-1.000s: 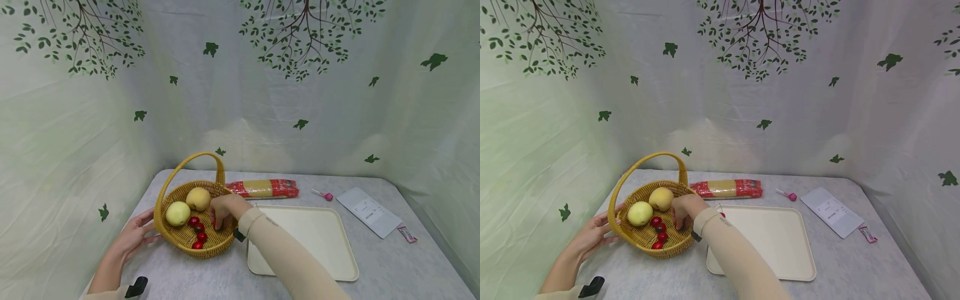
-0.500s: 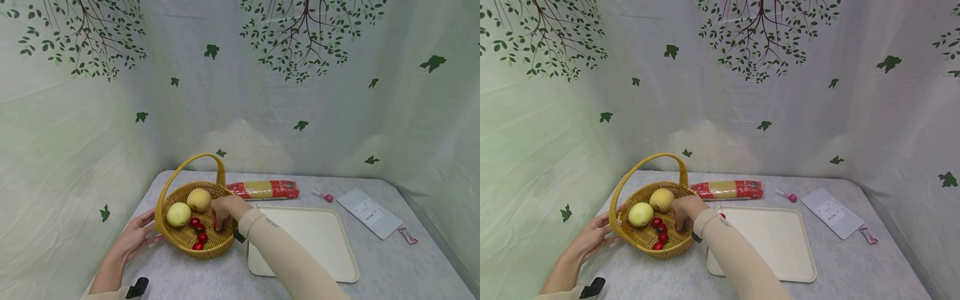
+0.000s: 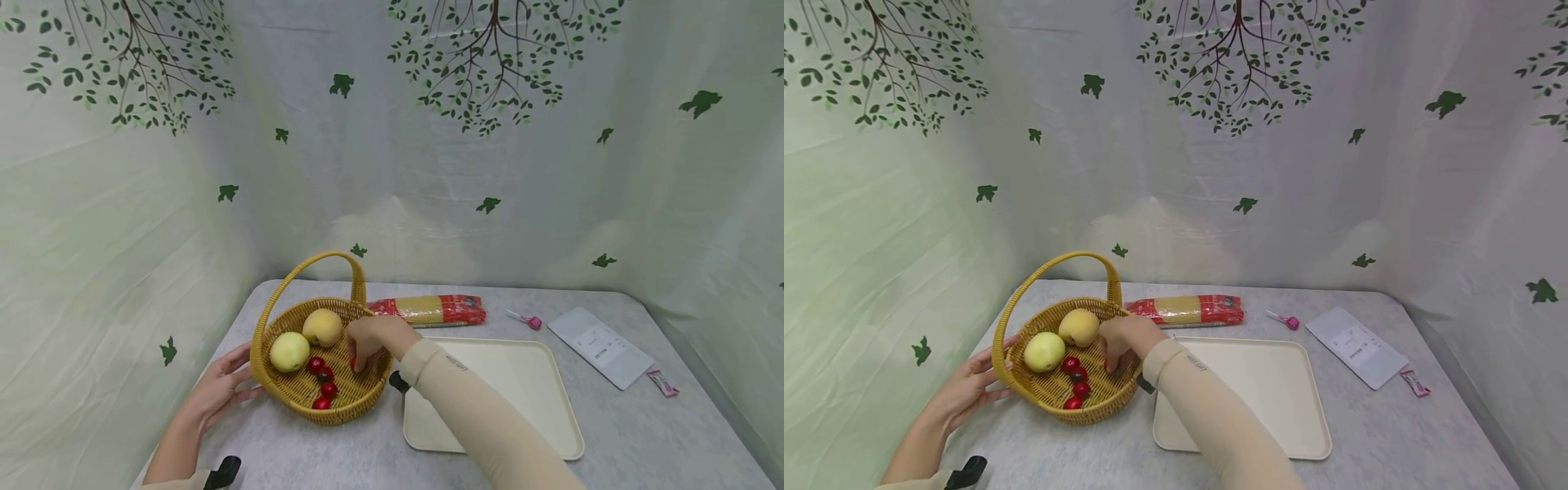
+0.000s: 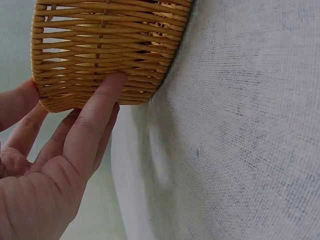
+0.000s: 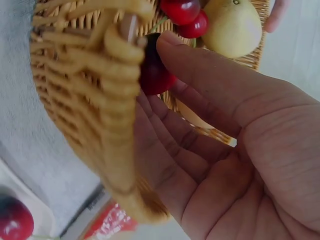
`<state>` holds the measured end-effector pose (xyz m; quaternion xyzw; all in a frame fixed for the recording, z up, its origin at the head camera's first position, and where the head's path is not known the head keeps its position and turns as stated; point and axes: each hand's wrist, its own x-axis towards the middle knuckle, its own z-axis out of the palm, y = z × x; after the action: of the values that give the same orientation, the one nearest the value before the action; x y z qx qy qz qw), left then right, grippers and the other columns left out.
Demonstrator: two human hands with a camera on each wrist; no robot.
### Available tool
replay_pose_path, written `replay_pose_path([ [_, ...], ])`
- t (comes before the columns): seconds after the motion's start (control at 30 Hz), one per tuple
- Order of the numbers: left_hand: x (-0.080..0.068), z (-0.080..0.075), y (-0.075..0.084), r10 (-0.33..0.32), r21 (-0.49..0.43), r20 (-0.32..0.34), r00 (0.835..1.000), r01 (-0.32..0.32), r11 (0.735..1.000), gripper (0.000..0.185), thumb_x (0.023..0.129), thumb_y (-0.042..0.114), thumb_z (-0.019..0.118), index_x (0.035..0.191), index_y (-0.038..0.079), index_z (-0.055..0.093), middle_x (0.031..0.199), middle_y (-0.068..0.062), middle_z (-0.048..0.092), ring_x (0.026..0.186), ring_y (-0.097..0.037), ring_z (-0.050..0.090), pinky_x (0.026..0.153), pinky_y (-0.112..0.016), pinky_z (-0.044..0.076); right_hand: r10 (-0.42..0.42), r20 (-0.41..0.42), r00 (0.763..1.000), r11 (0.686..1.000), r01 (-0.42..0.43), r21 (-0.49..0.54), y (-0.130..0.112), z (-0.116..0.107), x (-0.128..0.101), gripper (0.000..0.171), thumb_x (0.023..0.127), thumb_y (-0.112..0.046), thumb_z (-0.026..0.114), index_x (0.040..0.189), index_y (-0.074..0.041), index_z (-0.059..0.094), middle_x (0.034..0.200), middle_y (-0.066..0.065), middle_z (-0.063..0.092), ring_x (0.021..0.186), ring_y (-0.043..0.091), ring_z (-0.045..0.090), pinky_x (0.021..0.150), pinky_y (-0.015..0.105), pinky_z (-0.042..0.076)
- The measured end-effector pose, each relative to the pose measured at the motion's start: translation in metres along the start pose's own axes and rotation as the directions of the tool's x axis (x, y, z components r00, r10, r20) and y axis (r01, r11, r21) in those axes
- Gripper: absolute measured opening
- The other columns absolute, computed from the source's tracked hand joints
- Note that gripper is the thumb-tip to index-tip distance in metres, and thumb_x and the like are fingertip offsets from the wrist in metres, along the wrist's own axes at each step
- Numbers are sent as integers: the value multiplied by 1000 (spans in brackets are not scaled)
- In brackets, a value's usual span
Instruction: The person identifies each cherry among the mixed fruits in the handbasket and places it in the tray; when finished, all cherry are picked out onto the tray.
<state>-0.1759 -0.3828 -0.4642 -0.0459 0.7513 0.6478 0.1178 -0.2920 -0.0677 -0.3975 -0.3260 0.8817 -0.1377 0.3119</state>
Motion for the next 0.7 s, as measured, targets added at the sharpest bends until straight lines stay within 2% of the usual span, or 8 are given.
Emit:
replay_pose_path([
  [0.13,-1,0,0,-3,-3,-6,1000,3,1000,72,113,15,55,172,5,15,178,-27,11,117,6,61,99,-40,64,-9,-21,1000,997,7,-70,2,-2,-4,11,94,-20,86,90,-19,76,91,-6,71,74,8,65,68,25,54],
  [0.23,-1,0,0,-6,-3,-9,1000,6,1000,74,113,16,56,172,6,14,178,-26,11,116,8,60,100,-41,64,-11,-17,1000,998,10,-66,4,-4,-8,9,94,-19,85,94,-18,76,90,-6,71,70,7,65,63,22,52],
  [0.43,-1,0,-1,-2,-1,-7,1000,2,1000,72,113,15,54,173,7,13,178,-26,11,116,9,59,99,-40,64,-41,-24,999,998,40,-45,10,-7,-14,9,95,-20,85,100,-16,77,91,-5,70,73,7,66,65,22,54],
  [0.7,1,-1,-4,-6,-3,-6,1000,6,1000,73,114,15,53,173,8,12,178,-26,9,117,9,59,100,-43,64,-124,-42,991,988,120,-96,18,-12,-17,15,96,-24,84,107,-17,77,95,-8,69,77,5,58,68,22,49],
])
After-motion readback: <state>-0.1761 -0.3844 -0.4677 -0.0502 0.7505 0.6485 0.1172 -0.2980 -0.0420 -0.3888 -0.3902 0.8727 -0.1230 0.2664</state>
